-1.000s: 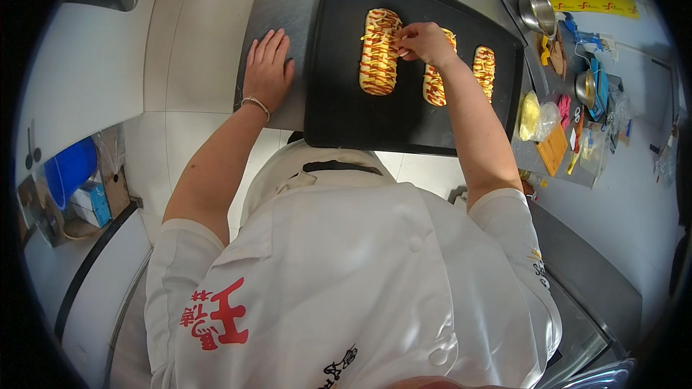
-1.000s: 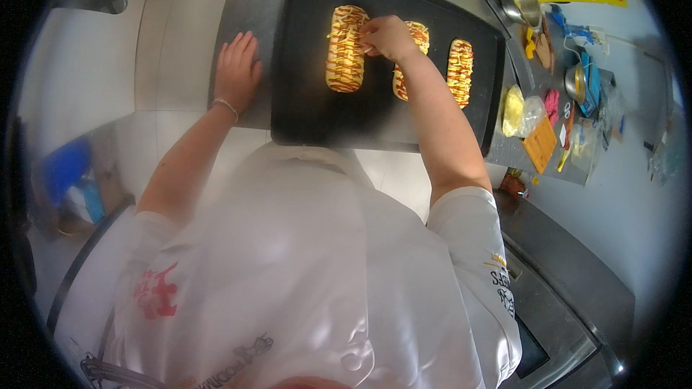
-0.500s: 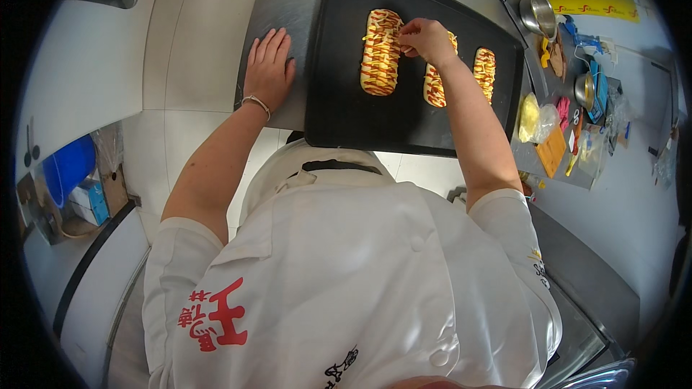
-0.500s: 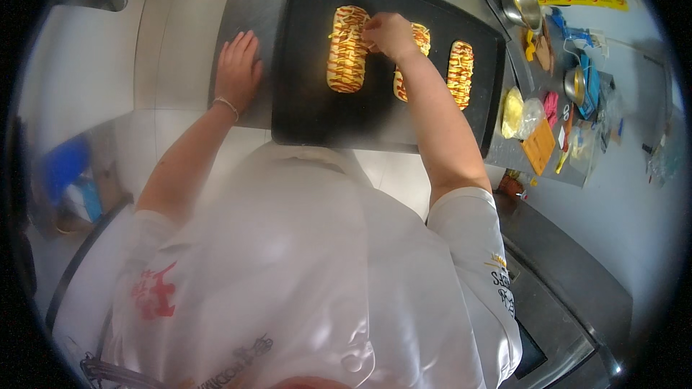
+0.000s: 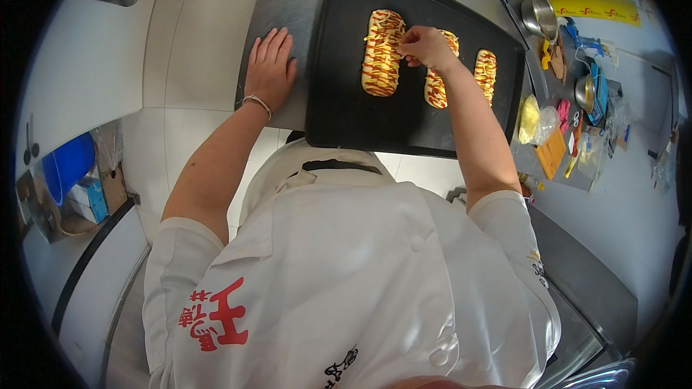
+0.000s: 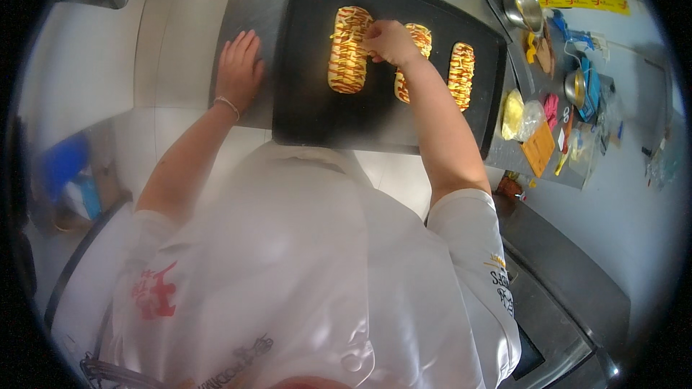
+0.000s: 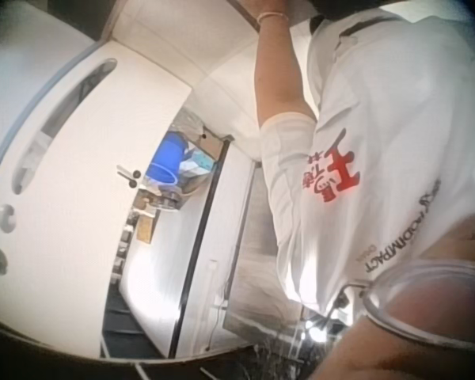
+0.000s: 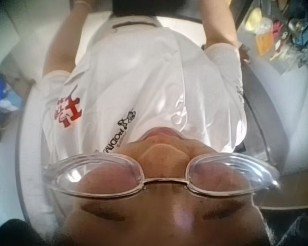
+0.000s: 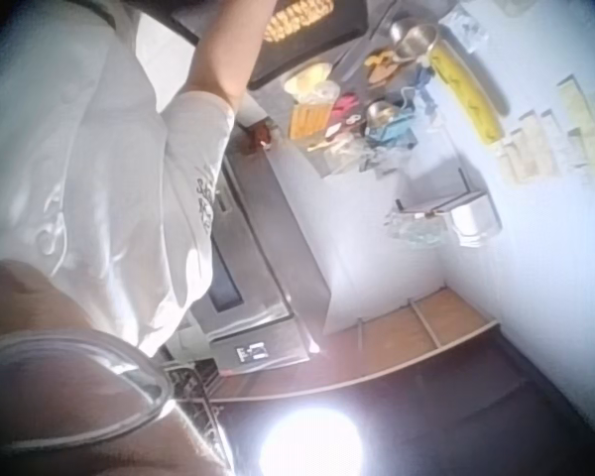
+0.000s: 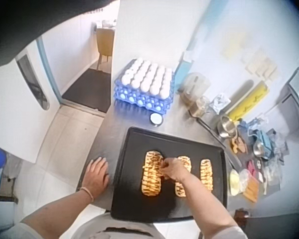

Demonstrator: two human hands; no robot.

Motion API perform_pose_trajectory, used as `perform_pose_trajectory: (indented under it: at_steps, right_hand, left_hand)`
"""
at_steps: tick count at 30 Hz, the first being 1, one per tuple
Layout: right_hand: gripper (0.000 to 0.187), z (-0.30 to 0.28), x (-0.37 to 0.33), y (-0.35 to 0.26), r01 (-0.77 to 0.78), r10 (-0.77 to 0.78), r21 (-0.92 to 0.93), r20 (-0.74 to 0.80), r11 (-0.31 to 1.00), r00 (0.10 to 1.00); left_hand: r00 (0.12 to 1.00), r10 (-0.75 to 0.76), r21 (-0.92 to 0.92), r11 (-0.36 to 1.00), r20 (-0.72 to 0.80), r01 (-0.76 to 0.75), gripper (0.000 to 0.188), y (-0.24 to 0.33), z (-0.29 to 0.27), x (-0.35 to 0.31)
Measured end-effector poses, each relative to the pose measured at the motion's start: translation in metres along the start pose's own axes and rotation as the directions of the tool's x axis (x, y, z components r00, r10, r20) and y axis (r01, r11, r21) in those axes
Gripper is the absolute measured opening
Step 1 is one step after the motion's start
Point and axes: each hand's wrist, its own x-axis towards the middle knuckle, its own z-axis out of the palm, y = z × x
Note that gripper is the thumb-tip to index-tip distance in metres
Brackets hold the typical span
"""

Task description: The person assembles hot dogs on a baking tray. They pipe yellow sauce onto three buns, then add red sauce, and finally sprinkle shredded cheese over each one.

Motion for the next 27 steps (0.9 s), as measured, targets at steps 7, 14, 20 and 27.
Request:
perform_pose_trajectory:
  at_steps: [7,14,20,27]
  right_hand:
    - [0.018,-0.002,0.014,0.000,0.028,-0.041,-0.100,-0.129,0.995,0.991]
    - [0.018,-0.007,0.041,-0.005,0.193,-0.312,-0.396,-0.263,0.898,0.913]
    - [0.025,-0.006,0.055,-0.016,0.209,-0.324,-0.358,-0.300,0.910,0.897]
    - [0.027,0.000,0.054,-0.036,0.254,-0.418,-0.532,-0.212,0.808,0.883]
  left_hand:
    - [1.000,-0.005,0.006,1.000,0.013,0.005,0.047,0.000,0.001,0.001]
    - [1.000,0.003,0.000,1.000,0.003,-0.003,0.047,-0.001,0.000,0.001]
    - [1.000,0.003,0.009,1.000,0.008,-0.003,0.046,0.001,0.000,0.001]
    - [1.000,0.013,0.004,1.000,0.009,-0.013,0.047,0.000,0.001,0.002]
